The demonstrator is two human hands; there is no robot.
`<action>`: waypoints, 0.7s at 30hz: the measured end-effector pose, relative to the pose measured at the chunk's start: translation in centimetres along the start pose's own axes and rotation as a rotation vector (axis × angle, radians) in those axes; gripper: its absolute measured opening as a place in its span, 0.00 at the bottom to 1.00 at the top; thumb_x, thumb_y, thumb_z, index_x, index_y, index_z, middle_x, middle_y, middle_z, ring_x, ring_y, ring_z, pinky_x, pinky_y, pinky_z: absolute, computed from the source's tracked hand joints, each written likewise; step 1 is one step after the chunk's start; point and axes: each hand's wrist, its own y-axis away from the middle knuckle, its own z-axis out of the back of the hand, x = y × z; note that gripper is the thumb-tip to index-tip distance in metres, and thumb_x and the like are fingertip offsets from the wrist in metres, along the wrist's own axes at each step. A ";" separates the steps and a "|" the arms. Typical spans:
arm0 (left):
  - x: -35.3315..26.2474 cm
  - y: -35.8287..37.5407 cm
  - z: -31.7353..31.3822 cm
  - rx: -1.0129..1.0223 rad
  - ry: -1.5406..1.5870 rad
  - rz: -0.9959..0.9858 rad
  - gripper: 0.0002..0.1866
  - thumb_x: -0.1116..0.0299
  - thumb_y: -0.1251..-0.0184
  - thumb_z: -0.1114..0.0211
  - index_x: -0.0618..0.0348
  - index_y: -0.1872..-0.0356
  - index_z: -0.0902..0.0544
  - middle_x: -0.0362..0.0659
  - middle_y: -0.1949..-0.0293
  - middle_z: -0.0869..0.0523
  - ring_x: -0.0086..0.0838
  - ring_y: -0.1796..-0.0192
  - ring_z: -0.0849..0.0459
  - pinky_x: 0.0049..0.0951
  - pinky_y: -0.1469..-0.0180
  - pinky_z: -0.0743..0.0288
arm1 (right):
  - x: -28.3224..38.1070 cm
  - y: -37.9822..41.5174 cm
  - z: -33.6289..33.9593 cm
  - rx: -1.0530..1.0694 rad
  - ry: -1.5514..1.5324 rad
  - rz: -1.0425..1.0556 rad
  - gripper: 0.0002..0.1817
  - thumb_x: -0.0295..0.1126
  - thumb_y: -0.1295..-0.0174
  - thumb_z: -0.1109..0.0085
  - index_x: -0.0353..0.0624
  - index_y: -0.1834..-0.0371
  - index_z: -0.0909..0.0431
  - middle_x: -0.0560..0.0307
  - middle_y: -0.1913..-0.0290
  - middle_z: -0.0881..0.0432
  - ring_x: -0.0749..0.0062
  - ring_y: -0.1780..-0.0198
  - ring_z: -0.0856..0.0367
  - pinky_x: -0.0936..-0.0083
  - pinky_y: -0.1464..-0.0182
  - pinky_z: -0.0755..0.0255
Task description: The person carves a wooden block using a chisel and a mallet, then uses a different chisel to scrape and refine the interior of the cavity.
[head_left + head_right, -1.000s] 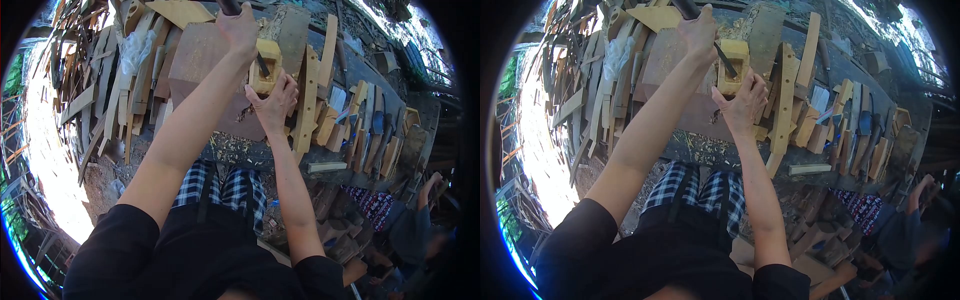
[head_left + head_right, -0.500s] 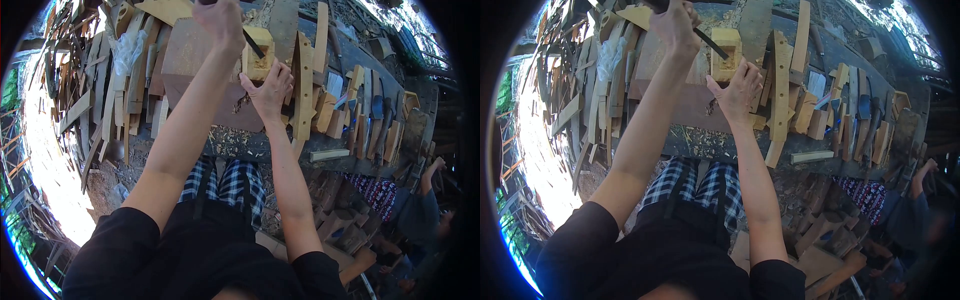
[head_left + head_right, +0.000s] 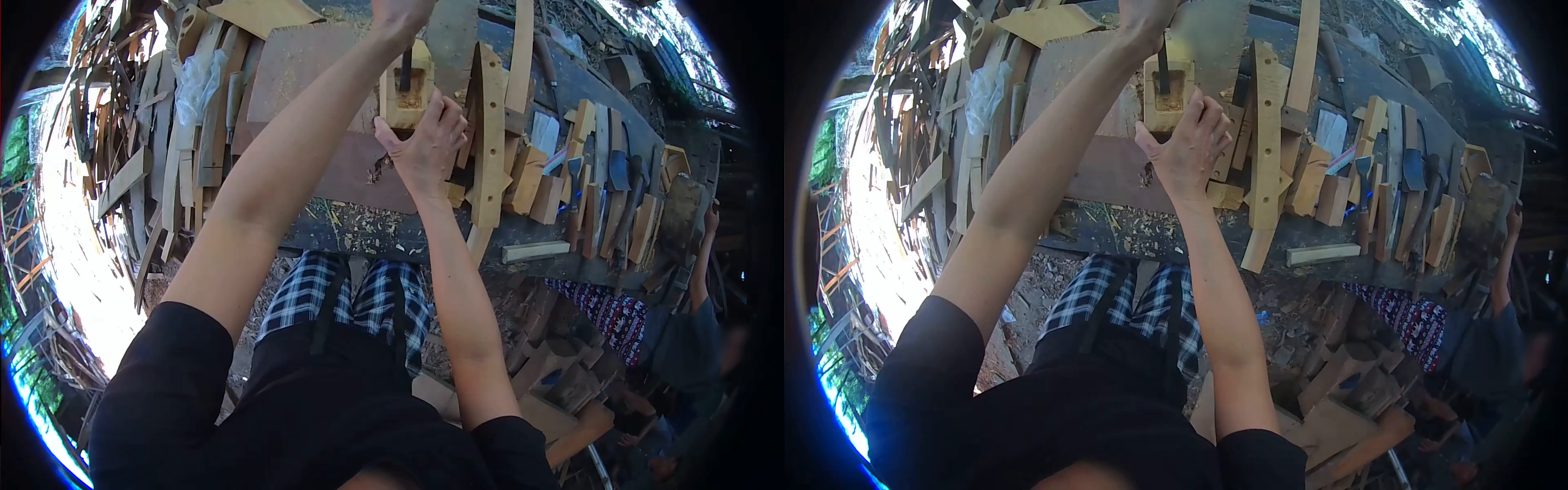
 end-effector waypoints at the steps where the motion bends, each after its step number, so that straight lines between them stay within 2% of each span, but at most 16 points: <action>1: 0.7 -0.8 -0.4 0.028 -0.060 -0.034 0.20 0.53 0.34 0.28 0.58 0.75 0.21 0.35 0.78 0.22 0.21 0.77 0.26 0.30 0.73 0.31 | -0.1 0.1 0.1 0.007 0.001 -0.002 0.52 0.54 0.53 0.22 0.37 0.30 0.39 0.46 0.40 0.35 0.47 0.37 0.38 0.46 0.37 0.42; 3: 1.7 -1.9 -0.7 0.042 -0.126 -0.069 0.19 0.54 0.34 0.27 0.58 0.75 0.21 0.36 0.79 0.22 0.21 0.77 0.25 0.30 0.73 0.31 | 0.1 0.0 0.2 0.012 -0.016 -0.005 0.52 0.54 0.53 0.23 0.37 0.30 0.39 0.46 0.40 0.35 0.47 0.37 0.38 0.46 0.37 0.42; 5: 2.4 -2.4 -0.8 0.062 -0.165 0.020 0.17 0.57 0.37 0.28 0.62 0.72 0.18 0.42 0.78 0.18 0.28 0.75 0.19 0.35 0.69 0.26 | 0.2 -0.1 0.1 0.024 -0.022 -0.011 0.52 0.54 0.53 0.23 0.37 0.30 0.39 0.46 0.40 0.35 0.47 0.36 0.38 0.46 0.37 0.42; 6: 3.3 -2.5 -1.0 0.058 -0.168 0.020 0.17 0.57 0.37 0.28 0.62 0.72 0.18 0.42 0.78 0.18 0.28 0.75 0.19 0.35 0.69 0.26 | 0.2 -0.1 0.2 0.032 -0.017 -0.016 0.52 0.54 0.53 0.23 0.37 0.30 0.39 0.46 0.40 0.36 0.47 0.36 0.39 0.46 0.37 0.42; 8: 5.0 -2.7 -1.6 -0.003 -0.371 -0.021 0.18 0.57 0.39 0.28 0.66 0.67 0.16 0.51 0.74 0.14 0.38 0.69 0.13 0.40 0.63 0.22 | 0.2 -0.1 0.4 0.043 -0.034 -0.019 0.52 0.54 0.53 0.23 0.37 0.30 0.39 0.46 0.40 0.36 0.47 0.36 0.39 0.46 0.37 0.42; 9: 4.6 -2.7 -2.1 -0.003 -0.371 -0.025 0.18 0.57 0.39 0.28 0.66 0.67 0.16 0.51 0.74 0.14 0.38 0.69 0.13 0.40 0.63 0.22 | 0.2 -0.2 0.4 0.055 -0.047 -0.030 0.52 0.54 0.53 0.23 0.37 0.30 0.39 0.46 0.40 0.36 0.47 0.36 0.39 0.46 0.37 0.42; 11: 4.4 -1.9 -2.6 0.076 -0.387 0.008 0.20 0.56 0.40 0.28 0.68 0.61 0.15 0.57 0.70 0.12 0.46 0.62 0.10 0.43 0.58 0.21 | 0.2 0.1 0.5 0.060 -0.040 -0.028 0.52 0.54 0.53 0.23 0.37 0.30 0.39 0.46 0.40 0.36 0.47 0.36 0.39 0.46 0.37 0.42; 12: 4.2 -1.6 -2.6 0.066 -0.365 -0.060 0.18 0.57 0.40 0.28 0.67 0.66 0.16 0.51 0.75 0.14 0.40 0.69 0.12 0.41 0.63 0.22 | 0.2 -0.1 0.5 0.053 -0.035 -0.017 0.52 0.54 0.53 0.23 0.36 0.30 0.40 0.46 0.40 0.36 0.47 0.36 0.39 0.46 0.37 0.43; 13: 3.6 -1.8 -2.6 0.062 -0.363 -0.067 0.18 0.57 0.40 0.28 0.67 0.66 0.16 0.51 0.75 0.14 0.40 0.69 0.12 0.41 0.63 0.22 | 0.2 -0.3 0.5 0.049 -0.037 -0.012 0.52 0.54 0.53 0.23 0.36 0.30 0.40 0.46 0.40 0.36 0.47 0.36 0.39 0.46 0.37 0.43; 15: 2.6 -2.1 -2.4 0.181 -0.193 0.138 0.17 0.59 0.39 0.29 0.65 0.72 0.19 0.44 0.80 0.19 0.32 0.76 0.18 0.38 0.70 0.25 | 0.3 -0.2 0.4 0.048 -0.046 -0.017 0.53 0.53 0.53 0.24 0.36 0.30 0.40 0.46 0.40 0.36 0.47 0.36 0.39 0.46 0.37 0.42; 16: 2.6 -2.3 -2.7 0.186 -0.194 0.144 0.17 0.59 0.39 0.29 0.65 0.72 0.19 0.44 0.80 0.19 0.32 0.76 0.18 0.38 0.70 0.25 | 0.2 -0.2 0.4 0.051 -0.045 -0.025 0.53 0.53 0.53 0.24 0.36 0.30 0.40 0.46 0.40 0.36 0.47 0.36 0.39 0.46 0.37 0.42; 18: 2.9 -2.6 -2.9 0.149 -0.129 0.096 0.17 0.60 0.37 0.30 0.62 0.77 0.23 0.38 0.83 0.24 0.25 0.80 0.24 0.35 0.75 0.30 | 0.1 0.0 0.4 0.049 -0.038 -0.009 0.53 0.54 0.53 0.24 0.36 0.30 0.40 0.45 0.40 0.37 0.47 0.36 0.39 0.45 0.37 0.42; 19: 3.3 -2.9 -2.9 0.147 -0.132 0.093 0.17 0.60 0.37 0.30 0.62 0.77 0.23 0.38 0.83 0.24 0.25 0.80 0.24 0.35 0.75 0.30 | 0.1 -0.1 0.2 0.048 -0.042 -0.008 0.53 0.54 0.53 0.24 0.36 0.30 0.40 0.45 0.40 0.37 0.47 0.36 0.39 0.45 0.37 0.42; 21: 4.4 -2.5 -3.2 0.021 -0.269 -0.088 0.17 0.60 0.37 0.30 0.63 0.77 0.23 0.38 0.83 0.24 0.25 0.79 0.24 0.34 0.75 0.30 | 0.0 0.0 0.2 0.060 -0.049 -0.012 0.53 0.54 0.53 0.24 0.36 0.29 0.41 0.45 0.40 0.37 0.47 0.36 0.40 0.45 0.37 0.42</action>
